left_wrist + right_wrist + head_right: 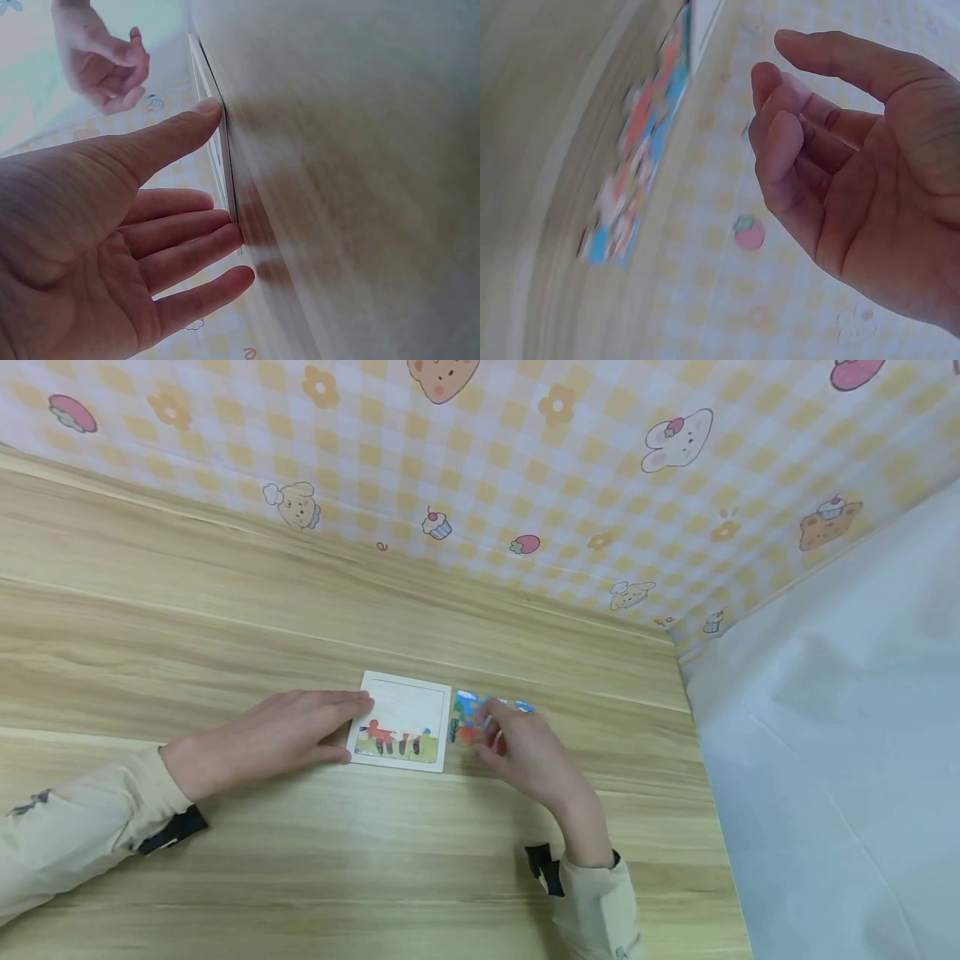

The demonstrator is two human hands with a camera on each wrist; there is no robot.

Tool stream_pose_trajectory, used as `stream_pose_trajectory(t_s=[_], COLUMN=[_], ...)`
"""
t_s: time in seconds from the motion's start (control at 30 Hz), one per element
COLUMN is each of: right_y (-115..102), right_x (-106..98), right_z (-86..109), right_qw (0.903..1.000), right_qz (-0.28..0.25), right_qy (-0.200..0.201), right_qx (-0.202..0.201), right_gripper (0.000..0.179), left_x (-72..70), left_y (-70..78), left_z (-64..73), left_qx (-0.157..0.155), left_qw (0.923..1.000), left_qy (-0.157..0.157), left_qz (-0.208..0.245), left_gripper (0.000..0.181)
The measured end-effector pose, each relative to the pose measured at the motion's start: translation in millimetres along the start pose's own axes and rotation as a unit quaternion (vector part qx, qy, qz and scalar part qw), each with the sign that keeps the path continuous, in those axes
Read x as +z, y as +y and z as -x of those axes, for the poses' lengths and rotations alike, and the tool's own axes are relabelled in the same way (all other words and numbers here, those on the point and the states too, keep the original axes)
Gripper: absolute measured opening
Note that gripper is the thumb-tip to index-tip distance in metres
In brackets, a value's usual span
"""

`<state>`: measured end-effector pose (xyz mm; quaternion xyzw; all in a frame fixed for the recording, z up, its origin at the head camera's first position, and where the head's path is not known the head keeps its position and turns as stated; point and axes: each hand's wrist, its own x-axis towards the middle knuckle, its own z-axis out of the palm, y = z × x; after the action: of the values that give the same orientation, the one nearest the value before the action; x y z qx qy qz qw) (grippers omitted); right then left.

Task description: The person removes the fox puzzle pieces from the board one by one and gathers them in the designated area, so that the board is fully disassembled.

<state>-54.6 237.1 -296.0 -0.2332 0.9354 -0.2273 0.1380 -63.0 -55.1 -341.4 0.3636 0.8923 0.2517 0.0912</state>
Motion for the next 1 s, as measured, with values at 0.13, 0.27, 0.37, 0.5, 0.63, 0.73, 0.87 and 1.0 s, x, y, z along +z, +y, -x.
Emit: stream_pose_trajectory(t_s=[0.13, 0.27, 0.37, 0.5, 0.63, 0.73, 0.87, 1.0], right_y=[-17.6, -31.0, -37.0, -42.2, -46.9, -50.4, -54.2, -56.3], right_x=[6.2, 13.9, 20.9, 28.8, 34.2, 37.2, 40.7, 44.8], right_z=[-11.7, -22.8, -30.5, -38.2, -43.6, -47.4, -52.2, -56.2], right_qw=[0.9990, 0.9984, 0.9982, 0.9971, 0.9961, 0.9951, 0.9940, 0.9934], right_qz=[0.010, 0.027, 0.030, 0.033, 0.030, 0.026, 0.025, 0.034], right_qy=[-0.015, -0.022, -0.030, -0.045, -0.067, -0.087, -0.100, -0.101], right_qx=[-0.040, -0.044, -0.042, -0.050, -0.049, -0.042, -0.038, -0.041], right_gripper=[0.018, 0.026, 0.031, 0.029, 0.029, 0.029, 0.028, 0.027], left_x=[0.0, -0.5, -1.0, -0.9, -0.3, 0.3, 1.3, 1.9], left_y=[-0.2, -0.2, 0.0, -0.2, -0.9, -1.3, -2.0, -2.4], left_z=[0.0, 0.3, 0.4, 0.4, -0.4, -1.2, -1.3, -1.0], left_qx=[0.000, -0.001, -0.004, -0.002, 0.001, 0.003, 0.011, 0.018], left_qw=[1.0000, 1.0000, 1.0000, 1.0000, 1.0000, 1.0000, 0.9999, 0.9997], left_qy=[0.001, -0.001, -0.004, -0.003, -0.001, 0.000, 0.006, 0.010], left_qz=[-0.002, 0.001, 0.003, 0.004, 0.002, -0.001, -0.006, -0.010], left_gripper=[0.059, 0.059, 0.059, 0.059, 0.058, 0.057, 0.056, 0.057])
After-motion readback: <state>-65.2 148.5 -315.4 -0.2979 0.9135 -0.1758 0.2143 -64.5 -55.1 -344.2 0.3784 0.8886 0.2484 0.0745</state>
